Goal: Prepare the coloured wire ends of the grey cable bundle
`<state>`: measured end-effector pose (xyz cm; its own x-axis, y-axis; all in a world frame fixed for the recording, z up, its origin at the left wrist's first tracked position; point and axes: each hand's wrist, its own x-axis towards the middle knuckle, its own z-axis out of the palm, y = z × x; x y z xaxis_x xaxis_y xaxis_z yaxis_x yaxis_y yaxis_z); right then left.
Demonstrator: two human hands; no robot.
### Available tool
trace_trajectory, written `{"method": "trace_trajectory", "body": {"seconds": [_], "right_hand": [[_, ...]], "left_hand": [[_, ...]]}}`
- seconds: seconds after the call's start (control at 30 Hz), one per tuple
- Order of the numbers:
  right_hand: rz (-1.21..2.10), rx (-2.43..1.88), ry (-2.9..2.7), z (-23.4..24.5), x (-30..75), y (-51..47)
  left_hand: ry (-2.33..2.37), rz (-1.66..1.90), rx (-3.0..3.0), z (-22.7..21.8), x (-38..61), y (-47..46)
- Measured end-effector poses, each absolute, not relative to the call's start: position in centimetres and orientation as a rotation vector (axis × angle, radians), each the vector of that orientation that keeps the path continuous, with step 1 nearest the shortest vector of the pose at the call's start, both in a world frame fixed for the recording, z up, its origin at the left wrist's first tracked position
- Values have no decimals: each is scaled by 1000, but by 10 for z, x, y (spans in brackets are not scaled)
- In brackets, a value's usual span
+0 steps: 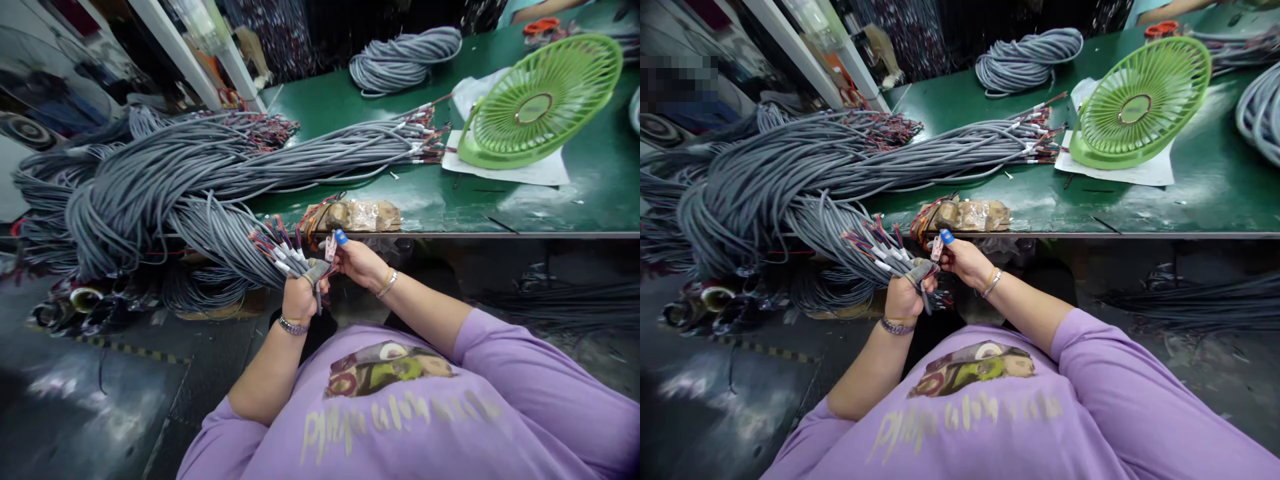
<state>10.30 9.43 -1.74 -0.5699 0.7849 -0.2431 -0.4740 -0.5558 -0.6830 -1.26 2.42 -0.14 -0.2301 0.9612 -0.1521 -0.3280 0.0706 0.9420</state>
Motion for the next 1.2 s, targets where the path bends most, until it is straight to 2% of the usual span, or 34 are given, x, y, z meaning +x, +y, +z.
{"method": "trace_trajectory", "body": {"seconds": [0.17,0.6,0.97,1.2], "right_hand": [[2093,-680,-659,-19,99,94],[2248,-845,-506,-29,121,86],[2264,-907,-504,-33,132,78],[2258,-874,-578,-39,135,75]], "left_hand": [[1253,1416,731,-3,-10,23],[1293,1432,782,-8,-15,4],[1416,1415,820,-24,-19,-1],[1414,1431,831,-19,-15,-1]]}}
